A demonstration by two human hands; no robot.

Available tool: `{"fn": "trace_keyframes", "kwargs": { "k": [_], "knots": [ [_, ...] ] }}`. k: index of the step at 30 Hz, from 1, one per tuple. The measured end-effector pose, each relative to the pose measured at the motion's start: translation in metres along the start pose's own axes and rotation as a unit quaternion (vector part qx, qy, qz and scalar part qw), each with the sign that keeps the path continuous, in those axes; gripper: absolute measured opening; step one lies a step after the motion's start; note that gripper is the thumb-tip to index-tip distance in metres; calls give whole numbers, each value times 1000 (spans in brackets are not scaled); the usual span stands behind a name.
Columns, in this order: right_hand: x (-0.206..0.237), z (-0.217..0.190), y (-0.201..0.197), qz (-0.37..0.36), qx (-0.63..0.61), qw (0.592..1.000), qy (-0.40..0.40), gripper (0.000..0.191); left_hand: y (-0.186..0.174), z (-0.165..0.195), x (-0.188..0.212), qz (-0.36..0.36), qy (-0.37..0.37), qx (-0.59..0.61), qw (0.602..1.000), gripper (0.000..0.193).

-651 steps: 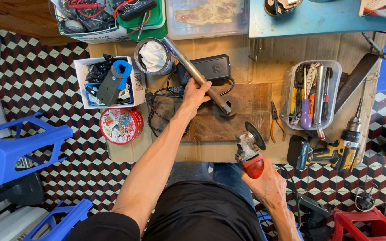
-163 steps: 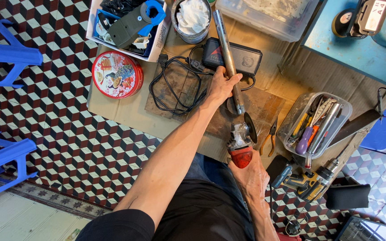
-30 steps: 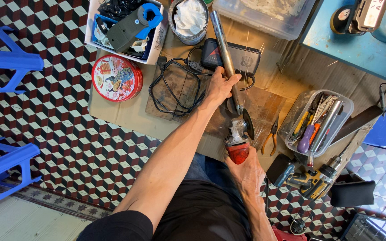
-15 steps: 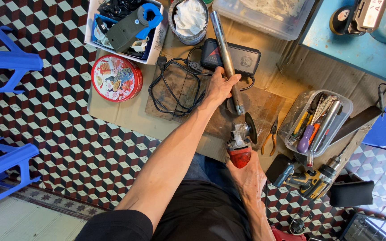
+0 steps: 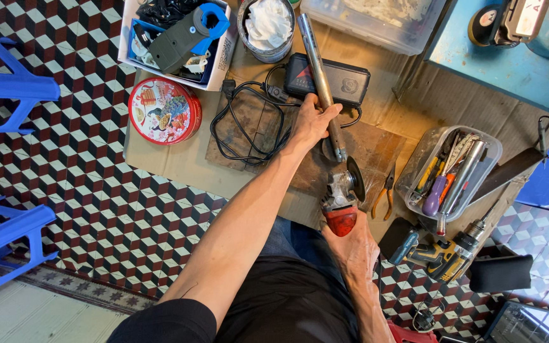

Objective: The person picks up a metal tube from the workbench, fits a fitting into its end, and plugs in a power strip. They then use a red angle grinder to grind the end of the tube, producing sparks, repositioning the tube repeatedly to grind different spots.

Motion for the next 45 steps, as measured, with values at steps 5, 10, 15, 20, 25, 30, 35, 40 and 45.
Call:
{"fn": "trace_keyframes", "kwargs": {
  "k": [5,10,15,20,25,30,35,40,45],
  "knots": [
    [-2,-3,0,-1,5,1000,0,62,-1,1,0,3,5,1,1000,48],
    [-2,-5,1,2,-1,1000,0,59,-2,3,1,7,21,-3,1000,48],
    [-2,-7,-1,18,5,1000,-13,58,-1,3,0,5,18,17,1000,47],
    [-3,-5,2,9,-1,1000,-9,59,0,6,1,5,29,6,1000,46],
    [-5,-6,4,9,4,1000,-13,59,0,1,-1,1,21,25,999,44],
    [-7,-8,5,19,12,1000,-21,59,-1,-3,-6,15,36,10,999,43],
    [-8,-2,8,17,16,1000,-14,60,1,-9,-10,6,27,23,999,44],
    [-6,1,10,21,16,999,-20,60,1,-15,-11,-1,12,27,1000,43],
    [-8,2,12,17,7,1000,-13,63,0,-13,-12,4,28,37,999,42]
  ]
}}
Point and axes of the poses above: each hand's wrist, its own x-axis away from the middle knuckle, its own y-axis out of the palm, z = x × y, the point moved 10 cm from there along -x, towards the middle knuckle, and after that the axes turned 1 degree about z, right-handed, at the moved point
